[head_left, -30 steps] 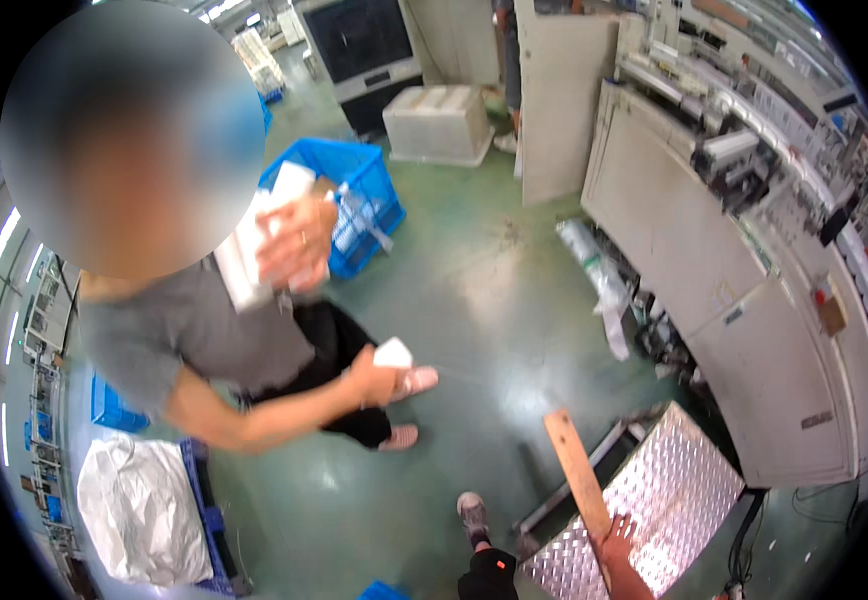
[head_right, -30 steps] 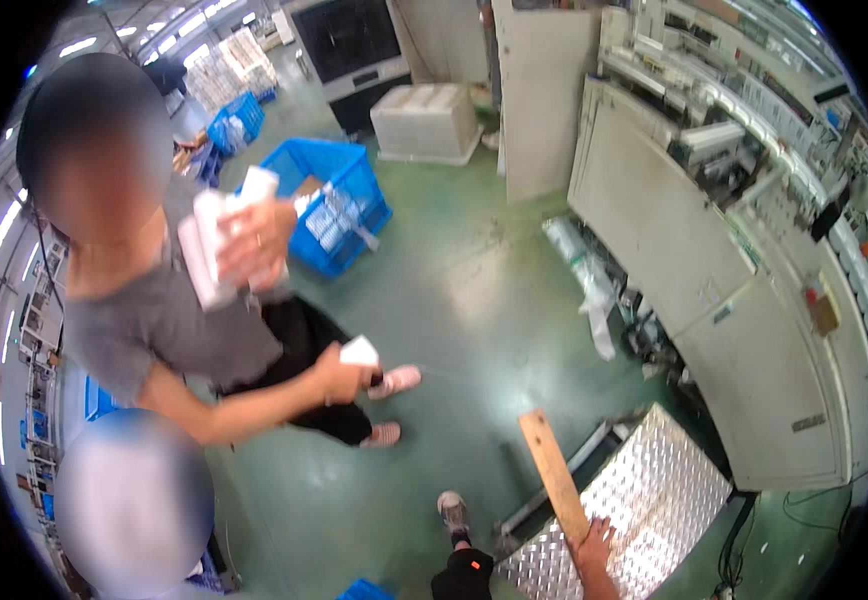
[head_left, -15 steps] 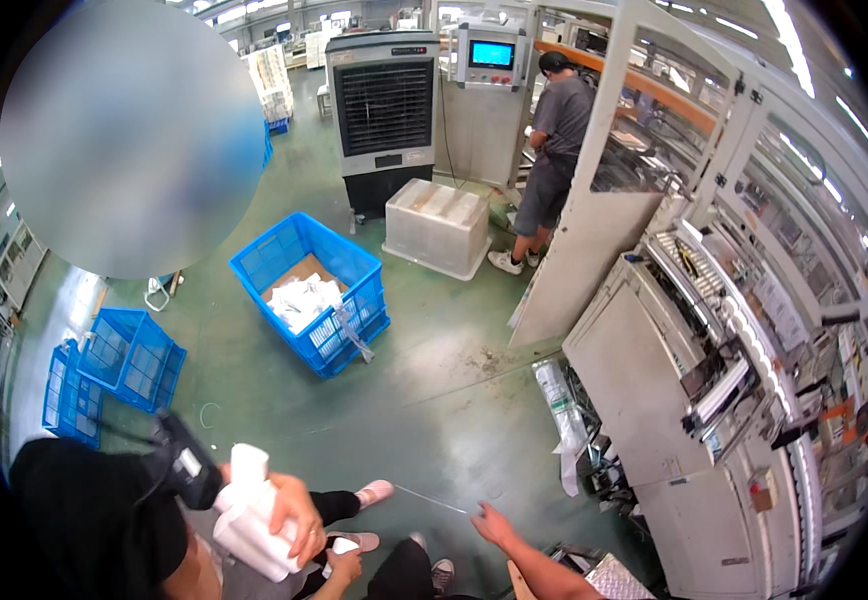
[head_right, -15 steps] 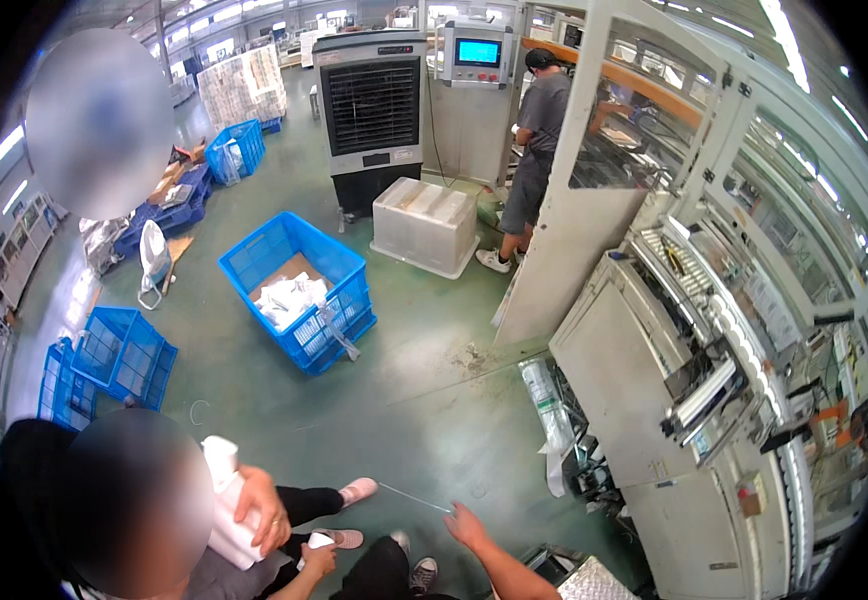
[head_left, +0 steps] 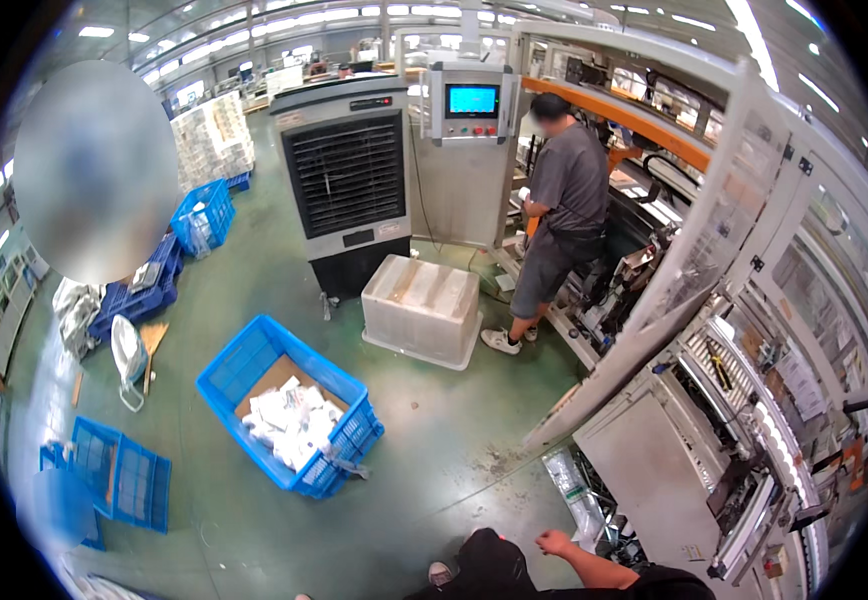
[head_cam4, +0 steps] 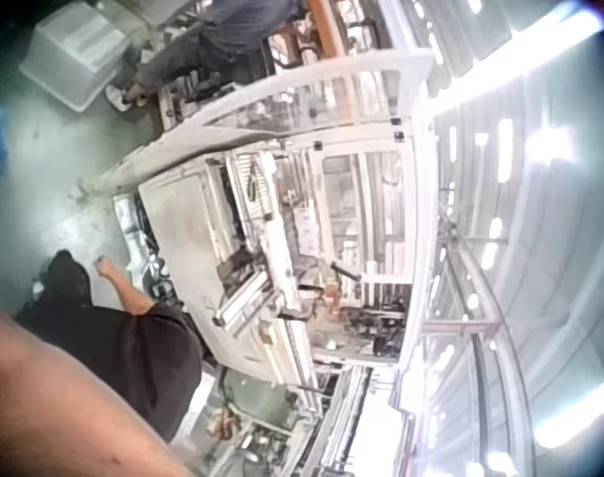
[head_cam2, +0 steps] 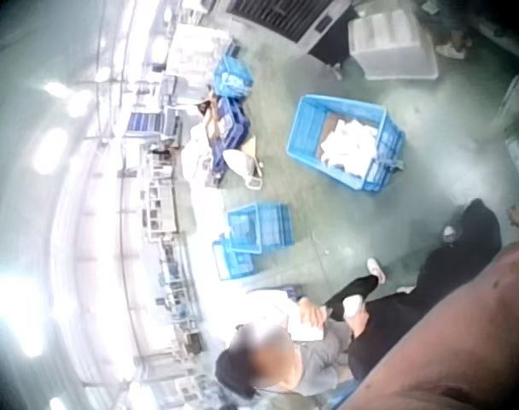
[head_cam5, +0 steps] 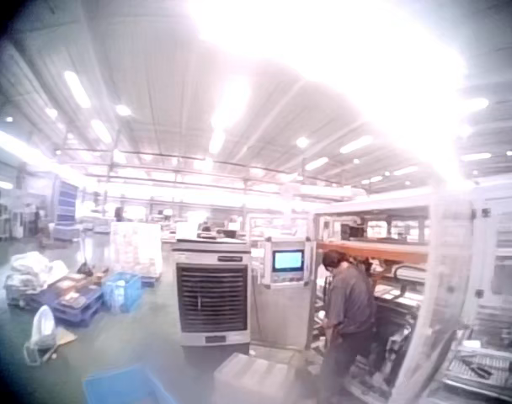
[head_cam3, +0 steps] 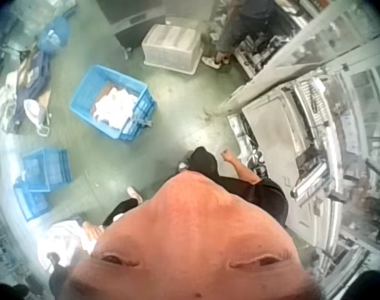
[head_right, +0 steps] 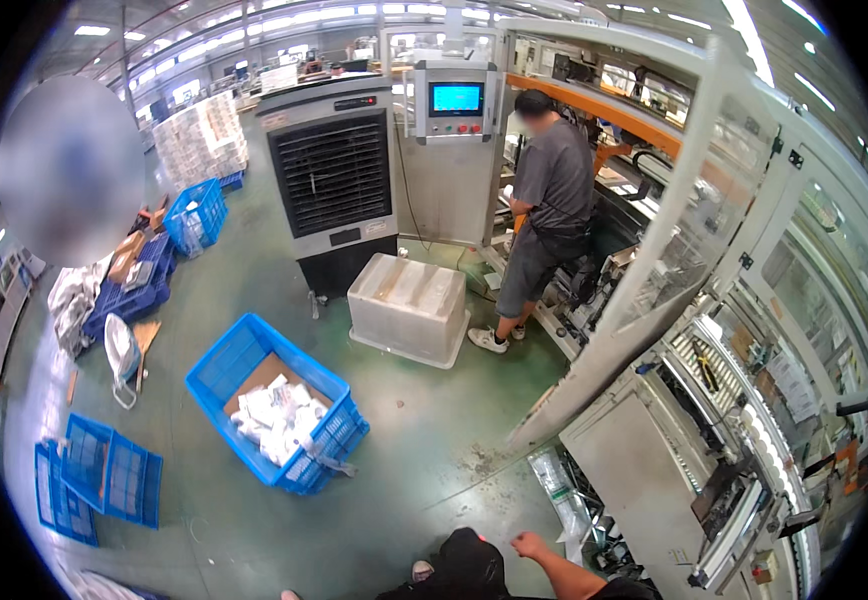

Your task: The person wipes a metal surface with a cloth, then walks to collect scattered hardware and debris from the floor. They gather white foam pieces and a wooden plank, carry them to a workbench, and hand the foam to another person. The person then picks up a metal sheet and walks toward a machine.

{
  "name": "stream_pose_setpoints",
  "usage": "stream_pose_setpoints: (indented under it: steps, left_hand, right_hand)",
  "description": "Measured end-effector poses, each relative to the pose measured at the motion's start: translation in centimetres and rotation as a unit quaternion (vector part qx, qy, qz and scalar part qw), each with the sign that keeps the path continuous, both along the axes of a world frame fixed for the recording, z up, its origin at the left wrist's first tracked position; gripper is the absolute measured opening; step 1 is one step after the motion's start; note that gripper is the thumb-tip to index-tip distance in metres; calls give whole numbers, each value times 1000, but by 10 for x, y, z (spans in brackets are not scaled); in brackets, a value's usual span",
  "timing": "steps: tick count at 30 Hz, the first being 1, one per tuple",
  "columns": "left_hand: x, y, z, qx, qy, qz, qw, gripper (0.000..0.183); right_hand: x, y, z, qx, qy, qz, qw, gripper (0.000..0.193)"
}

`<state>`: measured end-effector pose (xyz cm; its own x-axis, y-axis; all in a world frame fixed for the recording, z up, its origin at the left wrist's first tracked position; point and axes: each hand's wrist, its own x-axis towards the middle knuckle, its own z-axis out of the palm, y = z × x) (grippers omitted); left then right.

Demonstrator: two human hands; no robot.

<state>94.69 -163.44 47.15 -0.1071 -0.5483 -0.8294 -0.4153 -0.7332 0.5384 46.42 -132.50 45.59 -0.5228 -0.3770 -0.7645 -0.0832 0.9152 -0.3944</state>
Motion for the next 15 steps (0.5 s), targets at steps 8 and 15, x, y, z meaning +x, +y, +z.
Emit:
stream_pose_setpoints:
  steps: [8, 15]
  left_hand:
    - [-230, -139, 1, -98, -42, -95, 990, 43]
    - [-428, -290, 24, -110, -24, -90, 990, 33]
  right_hand:
    - [-147, -121, -76, -93, -17, 266, 959, 37]
    - [-349, -393, -14, -131, 132, 63, 981, 36]
